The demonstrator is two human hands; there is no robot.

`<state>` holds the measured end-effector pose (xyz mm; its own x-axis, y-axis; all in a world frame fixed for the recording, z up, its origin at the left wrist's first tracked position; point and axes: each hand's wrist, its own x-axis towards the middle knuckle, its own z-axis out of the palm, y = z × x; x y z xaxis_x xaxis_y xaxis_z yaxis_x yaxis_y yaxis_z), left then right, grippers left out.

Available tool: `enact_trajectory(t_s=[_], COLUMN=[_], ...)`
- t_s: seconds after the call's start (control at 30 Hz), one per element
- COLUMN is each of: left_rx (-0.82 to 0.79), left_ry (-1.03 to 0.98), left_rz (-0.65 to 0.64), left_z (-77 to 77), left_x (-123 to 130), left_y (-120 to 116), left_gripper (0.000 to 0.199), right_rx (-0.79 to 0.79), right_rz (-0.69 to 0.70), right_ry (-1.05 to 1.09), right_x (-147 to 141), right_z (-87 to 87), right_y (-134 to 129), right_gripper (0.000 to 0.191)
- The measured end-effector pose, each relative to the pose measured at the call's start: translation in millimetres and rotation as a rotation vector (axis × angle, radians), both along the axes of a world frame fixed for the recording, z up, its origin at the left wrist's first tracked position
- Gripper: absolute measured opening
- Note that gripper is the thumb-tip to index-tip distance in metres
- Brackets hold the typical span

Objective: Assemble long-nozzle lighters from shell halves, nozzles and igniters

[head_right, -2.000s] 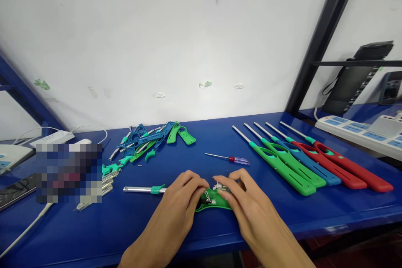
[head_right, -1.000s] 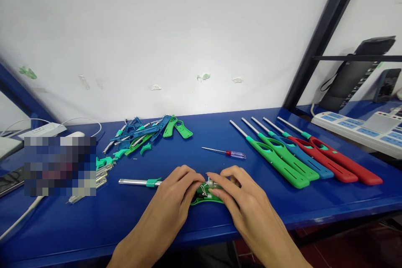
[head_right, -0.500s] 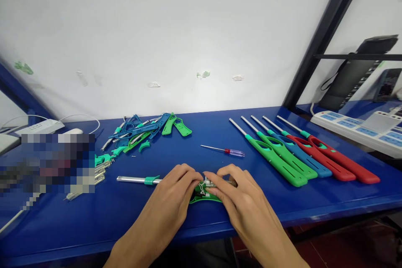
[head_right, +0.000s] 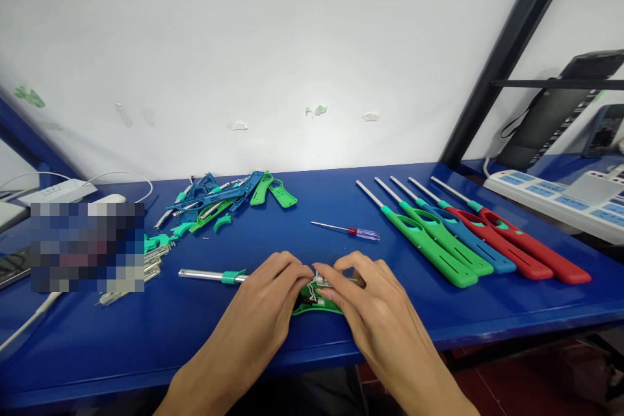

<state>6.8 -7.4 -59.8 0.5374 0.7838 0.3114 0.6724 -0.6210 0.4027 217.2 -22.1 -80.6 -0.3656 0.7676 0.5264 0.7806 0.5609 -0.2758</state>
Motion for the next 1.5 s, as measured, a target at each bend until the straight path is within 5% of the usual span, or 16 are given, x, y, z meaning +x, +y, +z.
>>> enact_trajectory(t_s=[0.37,1.5], left_rx=[0.046,0.038], left_ry=[-0.082,-0.124], left_rz=[0.085,0.018], left_z=[2.6,4.7], left_x=[-0.2,0.8], left_y=[-1.5,-5.6], left_gripper=[0.018,0.026], right_rx=[-0.033,-0.031], right_rz=[-0.015,0.088], right_ry=[0.093,0.073], right_x=[-2.1,-0.7], right_z=[1.2,2.1], right_y=[-3.2,-3.7], right_gripper=[0.033,0.056])
